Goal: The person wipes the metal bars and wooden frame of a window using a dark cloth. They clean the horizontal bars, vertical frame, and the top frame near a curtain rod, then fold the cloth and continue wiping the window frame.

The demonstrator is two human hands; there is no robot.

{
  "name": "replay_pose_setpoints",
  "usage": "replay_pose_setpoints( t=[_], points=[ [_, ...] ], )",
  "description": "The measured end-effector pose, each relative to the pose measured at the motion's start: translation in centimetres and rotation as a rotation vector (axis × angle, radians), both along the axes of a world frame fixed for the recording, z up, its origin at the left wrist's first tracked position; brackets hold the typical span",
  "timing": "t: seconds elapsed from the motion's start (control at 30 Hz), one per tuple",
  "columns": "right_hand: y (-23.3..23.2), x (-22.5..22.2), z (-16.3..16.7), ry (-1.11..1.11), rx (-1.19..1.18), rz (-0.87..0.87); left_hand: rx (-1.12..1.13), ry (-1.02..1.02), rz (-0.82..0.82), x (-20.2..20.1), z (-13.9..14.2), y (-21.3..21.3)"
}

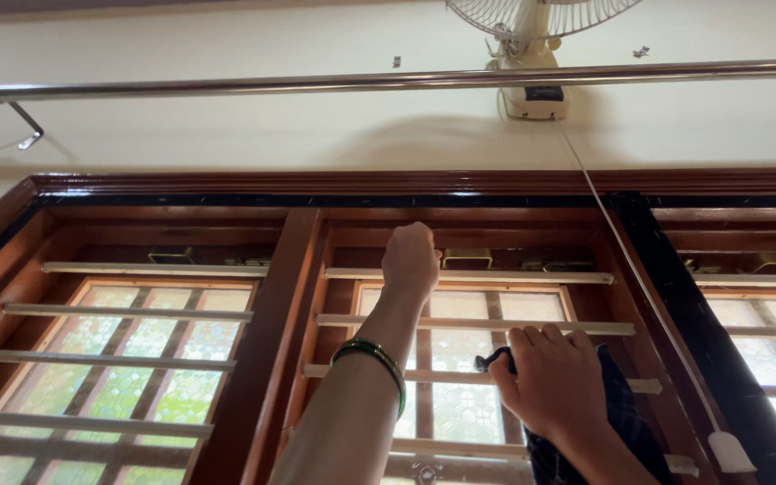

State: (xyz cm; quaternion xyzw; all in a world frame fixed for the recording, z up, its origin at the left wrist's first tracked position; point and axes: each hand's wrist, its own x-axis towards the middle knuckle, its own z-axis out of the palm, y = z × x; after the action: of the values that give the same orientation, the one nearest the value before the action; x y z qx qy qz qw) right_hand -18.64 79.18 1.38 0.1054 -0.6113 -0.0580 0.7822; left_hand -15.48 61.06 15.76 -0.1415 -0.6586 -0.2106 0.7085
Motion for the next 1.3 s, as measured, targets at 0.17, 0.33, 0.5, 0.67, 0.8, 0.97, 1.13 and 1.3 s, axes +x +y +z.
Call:
replay_pose_setpoints(
  t=[0.17,0.33,0.5,0.67,0.8,0.97,1.13,1.3],
  points=[
    [0.1,0.2,-0.2,-0.028,0.011,0.046,0.093,-0.018,-0.104,-0.6,1.1,1.3],
    [0.3,0.3,-0.4,0.02,0.03,0.111,0.133,0.026,-0.007,-1.9,1.4,2.3],
    [0.7,0.0,-0.5,0.04,0.048,0.146,0.188,-0.178,-0.171,-1.3,2.7,0.9],
    [0.9,-0.2,-0.4,0.067,0.074,0.169,-0.155,-0.009,0.383,0.3,2.1,-0.8],
    [1.0,-0.3,-0.4,0.027,0.064,0.161,-0.338,-0.056,0.66,1.6,0.7,-1.8],
    [1.1,-0.5,-0.4,0.085,0.084,0.183,-0.223,-0.091,0.258,2.0,0.1,-2.2],
    [1.0,-0.5,-0.4,0.031,0.065,0.183,-0.004,-0.232,0.066,1.2,0.9,1.0],
    [1.2,-0.6,-0.3,0.044,0.062,0.168,0.159,-0.13,0.064,-0.1,1.1,3.7]
  ],
)
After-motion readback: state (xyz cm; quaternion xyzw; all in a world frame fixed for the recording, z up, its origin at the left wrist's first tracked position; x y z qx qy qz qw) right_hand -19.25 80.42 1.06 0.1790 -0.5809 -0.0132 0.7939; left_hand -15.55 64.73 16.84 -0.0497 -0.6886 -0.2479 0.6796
